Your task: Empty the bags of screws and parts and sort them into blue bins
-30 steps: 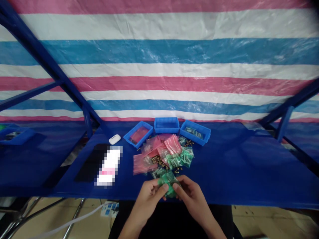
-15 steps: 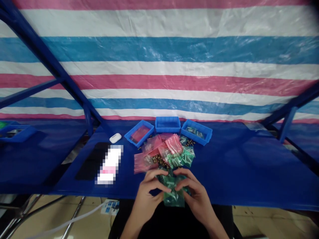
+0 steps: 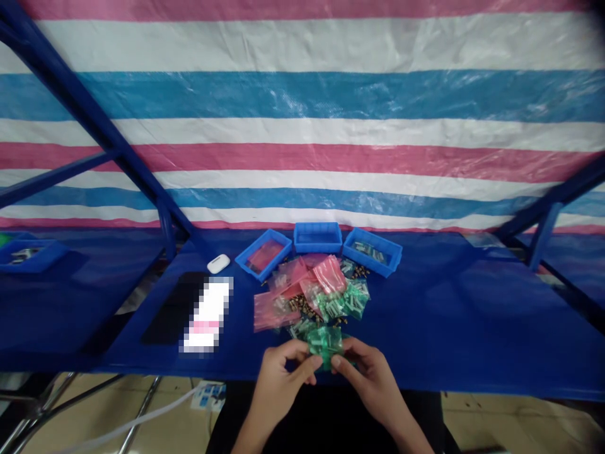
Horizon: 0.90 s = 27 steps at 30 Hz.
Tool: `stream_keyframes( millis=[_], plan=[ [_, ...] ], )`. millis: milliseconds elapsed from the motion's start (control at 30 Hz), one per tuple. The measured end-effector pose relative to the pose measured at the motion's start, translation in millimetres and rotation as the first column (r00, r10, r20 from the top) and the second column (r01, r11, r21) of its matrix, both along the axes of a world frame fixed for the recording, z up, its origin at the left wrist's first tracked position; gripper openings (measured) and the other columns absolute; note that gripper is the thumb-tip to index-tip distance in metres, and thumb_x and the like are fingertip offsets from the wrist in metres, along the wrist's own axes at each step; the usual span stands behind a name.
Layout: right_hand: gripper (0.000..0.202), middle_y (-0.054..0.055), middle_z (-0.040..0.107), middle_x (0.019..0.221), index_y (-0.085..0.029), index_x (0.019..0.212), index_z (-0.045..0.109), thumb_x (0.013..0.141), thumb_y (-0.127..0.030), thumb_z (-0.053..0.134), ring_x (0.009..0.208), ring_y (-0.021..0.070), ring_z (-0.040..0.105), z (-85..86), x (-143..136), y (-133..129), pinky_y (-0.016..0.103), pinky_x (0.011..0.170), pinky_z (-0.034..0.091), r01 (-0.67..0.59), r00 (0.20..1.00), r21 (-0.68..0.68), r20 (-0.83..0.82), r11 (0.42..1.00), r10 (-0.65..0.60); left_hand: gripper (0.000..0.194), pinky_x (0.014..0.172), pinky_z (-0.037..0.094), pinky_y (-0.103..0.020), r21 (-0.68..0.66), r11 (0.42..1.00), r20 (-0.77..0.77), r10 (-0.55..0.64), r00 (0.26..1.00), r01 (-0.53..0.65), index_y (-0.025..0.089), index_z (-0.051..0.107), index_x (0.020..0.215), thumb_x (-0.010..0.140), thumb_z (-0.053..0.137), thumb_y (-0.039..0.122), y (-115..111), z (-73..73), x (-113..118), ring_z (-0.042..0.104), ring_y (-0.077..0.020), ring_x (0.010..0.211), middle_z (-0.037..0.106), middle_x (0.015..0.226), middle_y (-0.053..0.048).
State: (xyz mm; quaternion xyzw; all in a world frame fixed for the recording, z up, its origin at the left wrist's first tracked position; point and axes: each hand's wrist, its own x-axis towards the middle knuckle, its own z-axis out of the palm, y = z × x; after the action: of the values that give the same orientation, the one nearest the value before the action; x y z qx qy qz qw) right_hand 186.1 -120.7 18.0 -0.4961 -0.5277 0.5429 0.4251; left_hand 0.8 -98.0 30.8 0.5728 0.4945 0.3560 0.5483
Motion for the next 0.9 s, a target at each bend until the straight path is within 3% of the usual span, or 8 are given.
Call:
stream_keyframes(
  millis=[100,200,300,367,433,567,667,900],
  plan=[
    [0.022,0.000,0.060,0.066,-0.017,0.079,0.063,0.087,-0.038,0.064,0.064,0.0131,0.056,2.3,3,6,0.024,0.062,0.043,0.042,0.998,-0.076,-0.052,0.996,-0.046,0.024,0.057,0.046,-0.023,-0.024,1.000,0.036,0.010,0.999,-0.009,0.014,0.068,0.085,0.086,0.063,0.038,1,-2.6,2,0.059,-0.0133,0.055,0.065,0.058,-0.002],
    [0.023,-0.001,0.059,0.060,-0.017,0.074,0.061,0.084,-0.038,0.067,0.057,0.0105,0.052,10.1,17,31,0.022,0.057,0.042,0.245,0.962,-0.037,-0.112,0.969,-0.248,0.030,0.059,0.047,-0.023,-0.043,0.998,0.099,0.046,0.994,-0.042,0.014,0.065,0.099,0.089,0.057,0.041,1,-3.7,1,0.060,-0.0139,0.058,0.066,0.062,-0.003],
    [0.022,-0.001,0.063,0.065,-0.018,0.076,0.063,0.083,-0.039,0.068,0.062,0.0113,0.056,17.5,38,73,0.023,0.063,0.047,0.531,0.812,0.024,-0.301,0.847,-0.500,0.033,0.059,0.046,-0.022,-0.035,0.997,0.140,0.073,0.987,-0.069,0.013,0.064,0.100,0.090,0.055,0.043,1,-3.7,0,0.060,-0.0134,0.058,0.066,0.062,-0.004],
    [0.027,0.003,0.069,0.076,-0.018,0.087,0.065,0.077,-0.043,0.072,0.068,0.0153,0.063,16.9,51,96,0.028,0.067,0.051,0.574,0.725,-0.076,-0.416,0.815,-0.549,0.034,0.059,0.046,-0.022,-0.040,0.996,0.157,0.085,0.984,-0.080,0.013,0.064,0.100,0.091,0.054,0.044,1,-3.9,-1,0.059,-0.0129,0.058,0.066,0.062,-0.004],
    [0.041,0.007,0.071,0.082,-0.017,0.102,0.065,0.074,-0.046,0.074,0.070,0.0173,0.065,10.1,58,106,0.029,0.064,0.051,0.570,0.720,-0.122,-0.403,0.812,-0.566,0.034,0.058,0.045,-0.021,-0.063,0.994,0.161,0.098,0.982,-0.089,0.013,0.064,0.100,0.091,0.054,0.044,1,-4.2,0,0.058,-0.0123,0.058,0.067,0.063,-0.004],
    [0.045,0.005,0.068,0.073,-0.015,0.108,0.066,0.078,-0.049,0.068,0.059,0.0144,0.057,-12.4,60,93,0.024,0.049,0.042,0.514,0.829,-0.079,-0.209,0.854,-0.519,0.035,0.055,0.042,-0.020,-0.104,0.989,0.166,0.125,0.978,-0.108,0.012,0.065,0.096,0.091,0.054,0.045,2,-4.3,0,0.057,-0.0114,0.055,0.066,0.060,-0.004],
    [0.038,0.002,0.063,0.069,-0.017,0.104,0.068,0.084,-0.049,0.061,0.059,0.0144,0.053,-23.9,60,77,0.026,0.053,0.041,0.519,0.852,0.051,0.042,0.853,-0.522,0.037,0.054,0.041,-0.020,-0.107,0.986,0.160,0.142,0.977,-0.126,0.012,0.065,0.095,0.091,0.053,0.046,6,-3.6,-1,0.055,-0.0113,0.054,0.065,0.059,-0.004],
    [0.035,0.010,0.070,0.091,-0.018,0.104,0.068,0.088,-0.045,0.052,0.077,0.0231,0.061,-11.5,89,88,0.034,0.068,0.046,0.437,0.614,0.429,0.499,0.791,-0.611,0.038,0.054,0.041,-0.021,-0.107,0.982,0.107,0.164,0.981,-0.153,0.011,0.066,0.095,0.090,0.054,0.047,8,0.4,-4,0.055,-0.0126,0.056,0.066,0.061,-0.005]
  ],
)
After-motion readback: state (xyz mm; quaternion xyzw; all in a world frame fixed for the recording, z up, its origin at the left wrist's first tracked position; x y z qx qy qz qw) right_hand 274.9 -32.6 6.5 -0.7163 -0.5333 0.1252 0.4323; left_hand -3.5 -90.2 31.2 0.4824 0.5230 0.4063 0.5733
